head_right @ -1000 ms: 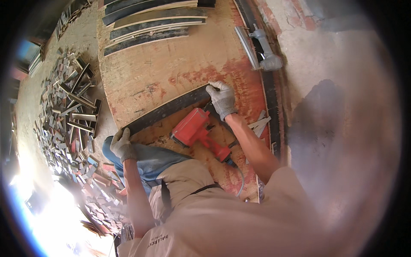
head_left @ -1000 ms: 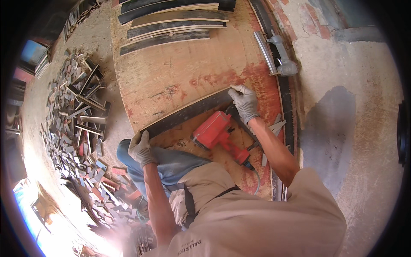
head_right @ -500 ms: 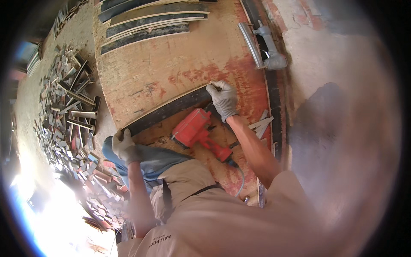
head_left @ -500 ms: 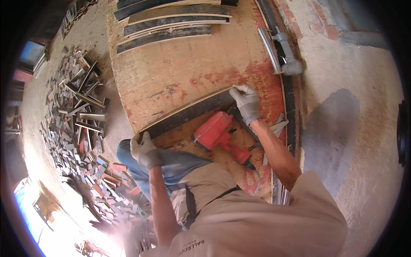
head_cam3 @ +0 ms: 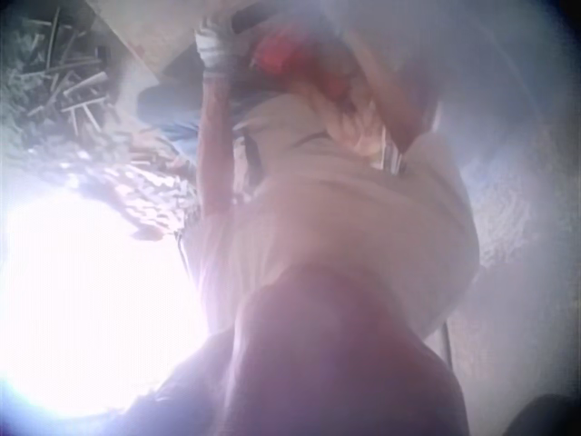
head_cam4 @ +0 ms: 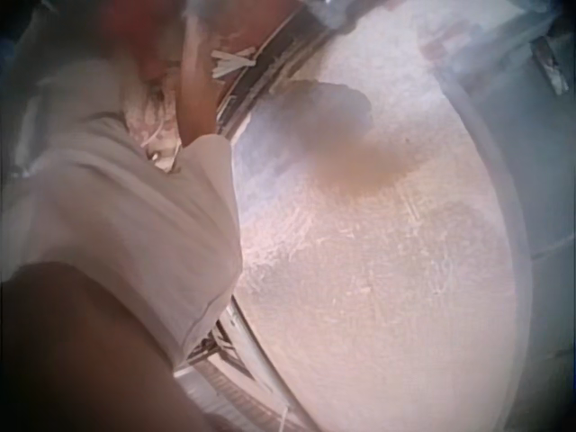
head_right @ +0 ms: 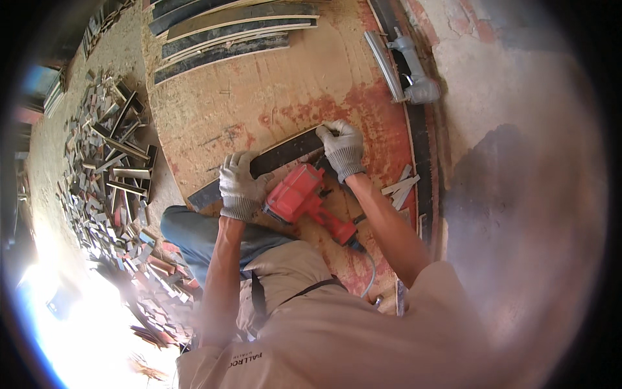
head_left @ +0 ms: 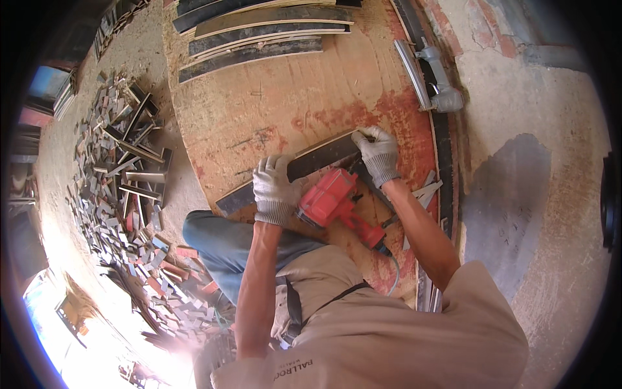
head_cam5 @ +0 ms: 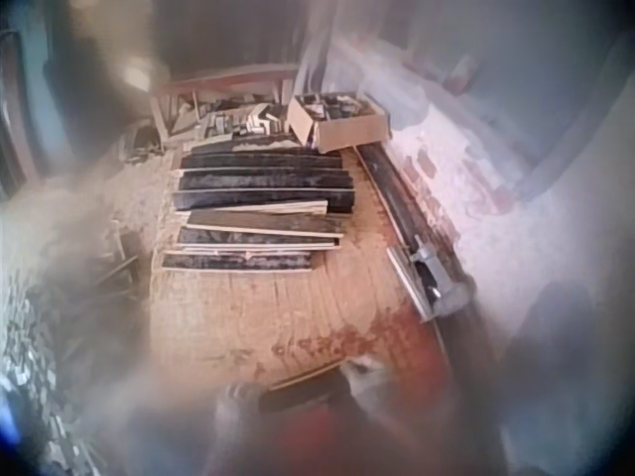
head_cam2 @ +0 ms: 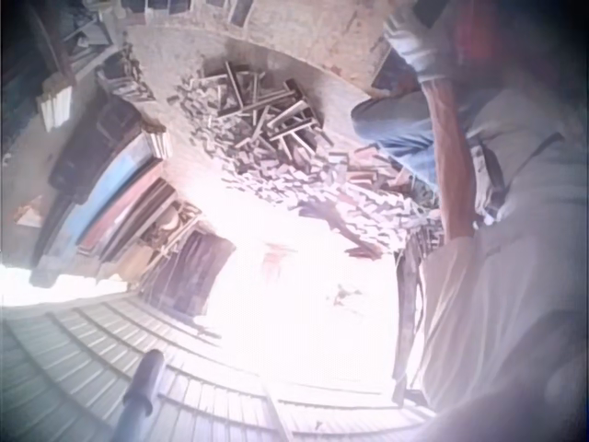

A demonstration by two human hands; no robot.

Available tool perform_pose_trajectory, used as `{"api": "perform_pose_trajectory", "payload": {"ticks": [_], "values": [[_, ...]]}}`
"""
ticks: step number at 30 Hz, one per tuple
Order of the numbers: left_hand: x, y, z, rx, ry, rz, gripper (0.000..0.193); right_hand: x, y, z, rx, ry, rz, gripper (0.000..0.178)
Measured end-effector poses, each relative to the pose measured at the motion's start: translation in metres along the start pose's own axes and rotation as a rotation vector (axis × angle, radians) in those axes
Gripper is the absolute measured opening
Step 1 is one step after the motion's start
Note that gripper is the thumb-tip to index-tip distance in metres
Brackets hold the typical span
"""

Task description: The person sits on the floor and uses a red nail gun to fasten thin wooden strips to longer dark wooden pieces. They repeatedly pick up a dark piece, align a light strip, nail it in place, and set the assembled unit aside.

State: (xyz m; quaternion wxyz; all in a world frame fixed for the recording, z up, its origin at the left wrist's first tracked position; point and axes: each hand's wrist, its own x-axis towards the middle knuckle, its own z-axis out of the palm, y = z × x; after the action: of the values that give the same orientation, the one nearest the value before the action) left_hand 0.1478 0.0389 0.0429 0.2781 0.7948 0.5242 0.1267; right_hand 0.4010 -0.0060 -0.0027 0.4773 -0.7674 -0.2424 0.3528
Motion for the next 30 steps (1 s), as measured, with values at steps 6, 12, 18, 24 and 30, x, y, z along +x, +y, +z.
{"api": "perform_pose_trajectory", "payload": {"ticks": [6, 12, 18, 24, 30], "values": [[0.001, -0.001, -0.001, -0.006, -0.011, -0.026, 0.053, -0.004, -0.009, 0.002, -0.014, -0.003, 0.018, 0.011], [0.011, 0.01, 0.006, -0.094, 0.164, -0.051, 0.027, -0.005, -0.012, 0.002, -0.078, 0.007, -0.041, 0.014], [0.012, 0.013, 0.011, -0.12, 0.228, -0.098, 0.014, -0.033, -0.026, -0.024, -0.419, 0.061, -0.421, 0.032], [0.011, 0.011, 0.012, -0.083, 0.251, -0.07, 0.015, -0.169, -0.035, -0.056, -1.098, -0.315, -0.344, 0.088], [0.01, 0.007, 0.017, -0.028, 0.259, -0.064, 0.015, -0.173, 0.012, -0.017, -0.92, -0.339, 0.031, 0.102]]}}
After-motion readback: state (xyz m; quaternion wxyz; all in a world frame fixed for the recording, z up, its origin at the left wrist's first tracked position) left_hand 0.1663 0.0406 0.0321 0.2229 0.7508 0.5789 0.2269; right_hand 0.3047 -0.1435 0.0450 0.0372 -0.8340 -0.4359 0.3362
